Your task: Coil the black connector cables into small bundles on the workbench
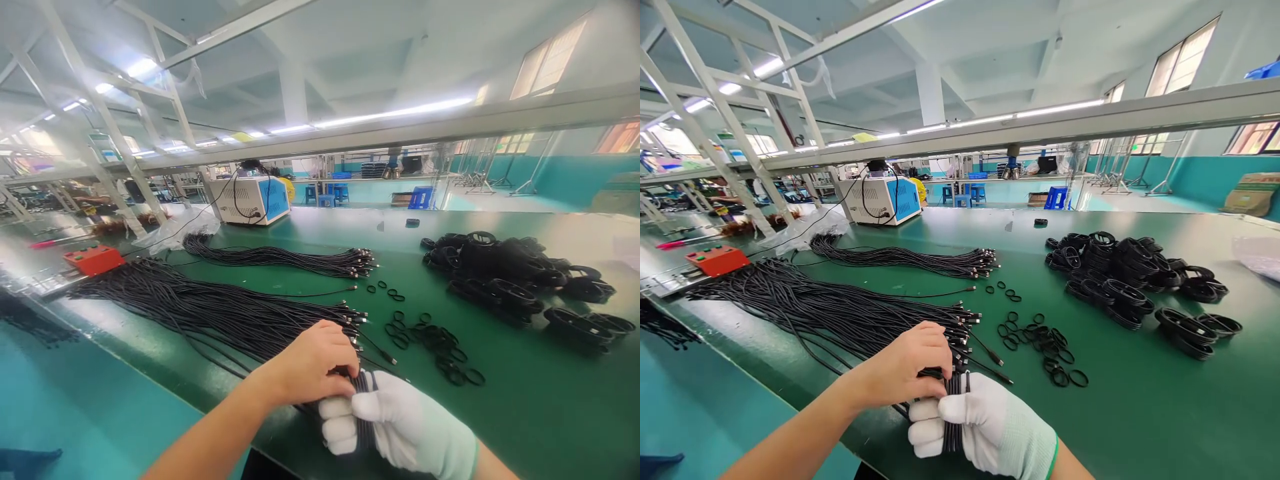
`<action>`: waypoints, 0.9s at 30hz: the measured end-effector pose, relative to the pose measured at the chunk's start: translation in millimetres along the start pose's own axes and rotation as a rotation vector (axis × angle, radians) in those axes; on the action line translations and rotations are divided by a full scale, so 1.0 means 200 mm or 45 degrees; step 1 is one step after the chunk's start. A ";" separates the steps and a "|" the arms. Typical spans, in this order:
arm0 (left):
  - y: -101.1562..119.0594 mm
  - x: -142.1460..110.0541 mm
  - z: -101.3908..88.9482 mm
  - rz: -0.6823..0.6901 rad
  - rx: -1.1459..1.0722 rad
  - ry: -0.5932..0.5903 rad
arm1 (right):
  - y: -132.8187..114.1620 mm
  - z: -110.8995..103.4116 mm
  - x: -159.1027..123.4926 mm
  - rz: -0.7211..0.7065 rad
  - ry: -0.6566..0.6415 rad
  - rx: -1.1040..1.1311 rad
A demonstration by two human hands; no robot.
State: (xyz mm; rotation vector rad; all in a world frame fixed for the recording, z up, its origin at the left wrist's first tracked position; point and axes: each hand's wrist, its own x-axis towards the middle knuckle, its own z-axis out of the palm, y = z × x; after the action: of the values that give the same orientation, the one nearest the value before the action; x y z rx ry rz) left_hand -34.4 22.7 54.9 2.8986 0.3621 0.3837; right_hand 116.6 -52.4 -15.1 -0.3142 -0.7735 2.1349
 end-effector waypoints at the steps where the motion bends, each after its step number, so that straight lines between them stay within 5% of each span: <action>1: 0.01 0.00 0.00 0.016 0.013 0.013 | 0.01 -0.01 0.00 -0.003 0.010 -0.016; 5: 0.04 0.04 -0.04 -0.042 0.053 -0.053 | 0.02 -0.06 -0.01 0.066 -0.009 -0.024; 9: 0.03 0.06 -0.03 -0.443 -0.613 -0.206 | 0.00 -0.04 -0.04 0.112 -0.046 0.071; 13: 0.03 0.02 0.06 -0.764 -1.104 -0.036 | -0.02 0.01 -0.05 0.117 -0.055 0.181; 18: 0.10 -0.05 0.13 -0.786 -1.146 0.219 | -0.01 0.01 -0.03 0.039 -0.049 0.048; 24: 0.14 -0.10 0.17 -0.751 -1.328 0.253 | -0.03 0.02 -0.05 0.021 -0.052 -0.228; 27: 0.16 -0.11 0.18 -0.693 -1.176 0.342 | -0.07 0.05 -0.06 0.045 -0.046 -0.416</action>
State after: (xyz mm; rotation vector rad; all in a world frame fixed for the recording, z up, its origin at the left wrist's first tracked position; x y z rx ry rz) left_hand -38.9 -20.3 22.6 1.7722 0.7466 0.6293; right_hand 127.4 -60.3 1.1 -0.4633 -1.1485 2.0476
